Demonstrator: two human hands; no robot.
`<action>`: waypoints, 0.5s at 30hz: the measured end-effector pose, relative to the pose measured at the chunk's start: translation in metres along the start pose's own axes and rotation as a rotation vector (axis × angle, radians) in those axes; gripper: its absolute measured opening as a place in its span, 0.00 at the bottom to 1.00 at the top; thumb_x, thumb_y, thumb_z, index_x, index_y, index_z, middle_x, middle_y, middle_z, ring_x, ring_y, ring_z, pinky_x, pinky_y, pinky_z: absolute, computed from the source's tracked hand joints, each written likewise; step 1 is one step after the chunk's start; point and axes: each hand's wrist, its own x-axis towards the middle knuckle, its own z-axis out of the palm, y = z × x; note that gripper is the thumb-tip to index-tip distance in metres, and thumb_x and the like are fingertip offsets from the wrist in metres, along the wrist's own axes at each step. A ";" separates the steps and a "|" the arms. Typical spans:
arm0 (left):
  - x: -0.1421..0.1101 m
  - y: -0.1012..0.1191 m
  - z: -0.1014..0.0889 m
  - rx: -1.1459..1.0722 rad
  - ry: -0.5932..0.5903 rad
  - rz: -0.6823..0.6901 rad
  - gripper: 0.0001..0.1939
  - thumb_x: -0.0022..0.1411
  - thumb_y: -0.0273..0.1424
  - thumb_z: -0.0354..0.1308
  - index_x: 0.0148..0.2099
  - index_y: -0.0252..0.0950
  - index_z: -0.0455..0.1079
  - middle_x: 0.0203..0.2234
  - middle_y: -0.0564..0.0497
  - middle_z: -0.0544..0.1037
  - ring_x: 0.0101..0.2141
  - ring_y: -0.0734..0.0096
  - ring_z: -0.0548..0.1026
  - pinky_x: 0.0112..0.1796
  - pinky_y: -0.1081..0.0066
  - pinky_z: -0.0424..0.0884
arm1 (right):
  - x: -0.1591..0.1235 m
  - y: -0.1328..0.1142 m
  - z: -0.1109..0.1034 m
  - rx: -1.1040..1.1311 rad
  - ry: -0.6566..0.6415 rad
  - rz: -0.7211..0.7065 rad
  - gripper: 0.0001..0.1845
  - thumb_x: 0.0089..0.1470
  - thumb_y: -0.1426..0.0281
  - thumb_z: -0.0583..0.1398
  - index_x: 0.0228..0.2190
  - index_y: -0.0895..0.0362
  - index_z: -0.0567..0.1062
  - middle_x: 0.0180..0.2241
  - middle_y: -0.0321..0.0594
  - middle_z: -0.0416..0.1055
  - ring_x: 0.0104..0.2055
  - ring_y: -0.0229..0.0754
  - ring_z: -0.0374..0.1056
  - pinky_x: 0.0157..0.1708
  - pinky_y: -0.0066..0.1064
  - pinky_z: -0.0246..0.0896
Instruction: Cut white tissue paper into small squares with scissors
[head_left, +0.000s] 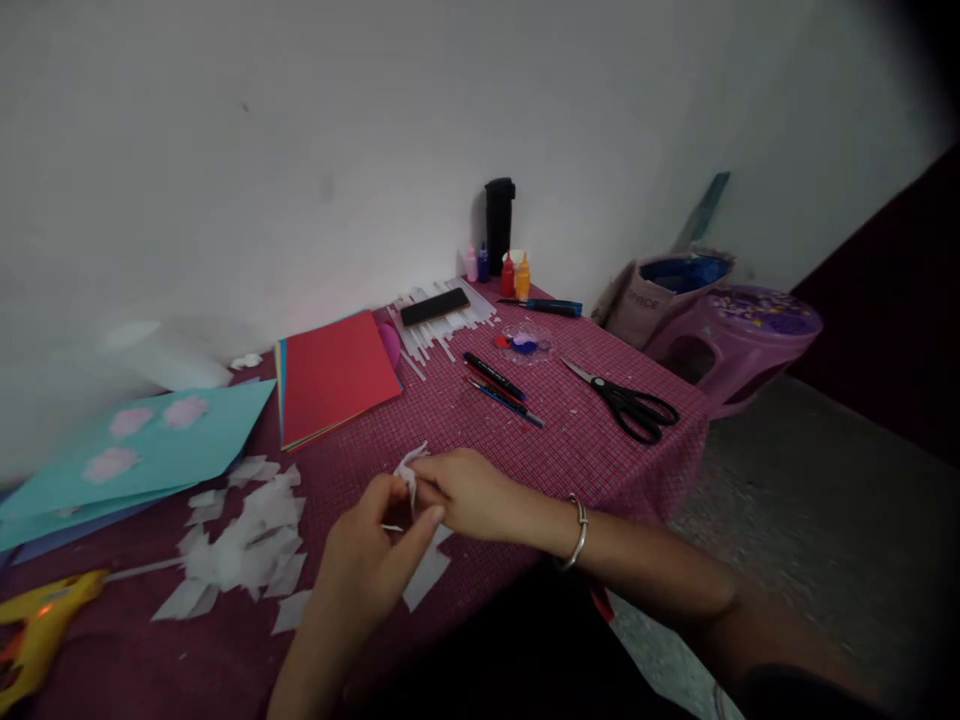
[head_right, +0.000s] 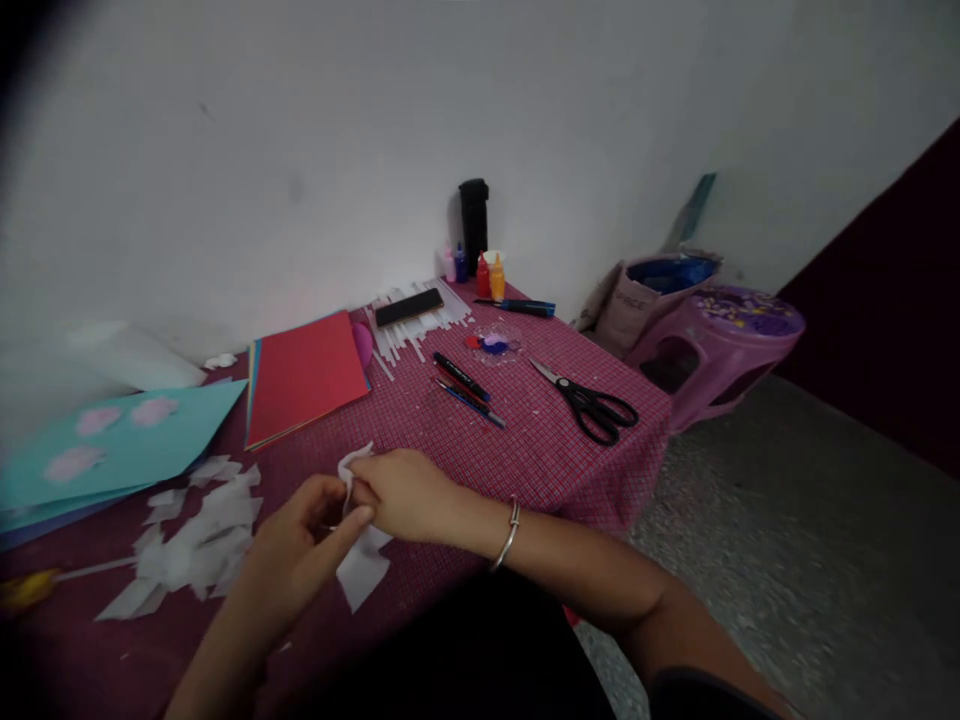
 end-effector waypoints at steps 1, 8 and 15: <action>0.002 0.004 -0.010 -0.030 0.002 0.027 0.09 0.52 0.38 0.60 0.31 0.38 0.66 0.20 0.58 0.69 0.23 0.73 0.68 0.26 0.73 0.65 | 0.008 -0.007 -0.008 -0.043 0.001 -0.036 0.09 0.58 0.73 0.52 0.28 0.58 0.71 0.25 0.36 0.71 0.25 0.35 0.63 0.24 0.28 0.45; -0.034 -0.006 -0.009 -0.764 0.437 -0.150 0.15 0.47 0.32 0.66 0.38 0.38 0.67 0.27 0.56 0.75 0.29 0.72 0.74 0.31 0.75 0.69 | 0.043 -0.059 -0.034 -0.301 -0.109 -0.489 0.08 0.59 0.76 0.52 0.36 0.62 0.72 0.31 0.44 0.74 0.33 0.42 0.68 0.28 0.30 0.52; -0.086 -0.057 0.031 -1.337 0.140 -0.571 0.21 0.50 0.36 0.63 0.46 0.34 0.68 0.39 0.43 0.80 0.38 0.61 0.78 0.37 0.66 0.73 | 0.030 -0.051 0.041 -0.291 -0.523 -0.395 0.12 0.58 0.74 0.53 0.33 0.62 0.76 0.32 0.47 0.77 0.33 0.45 0.71 0.28 0.31 0.55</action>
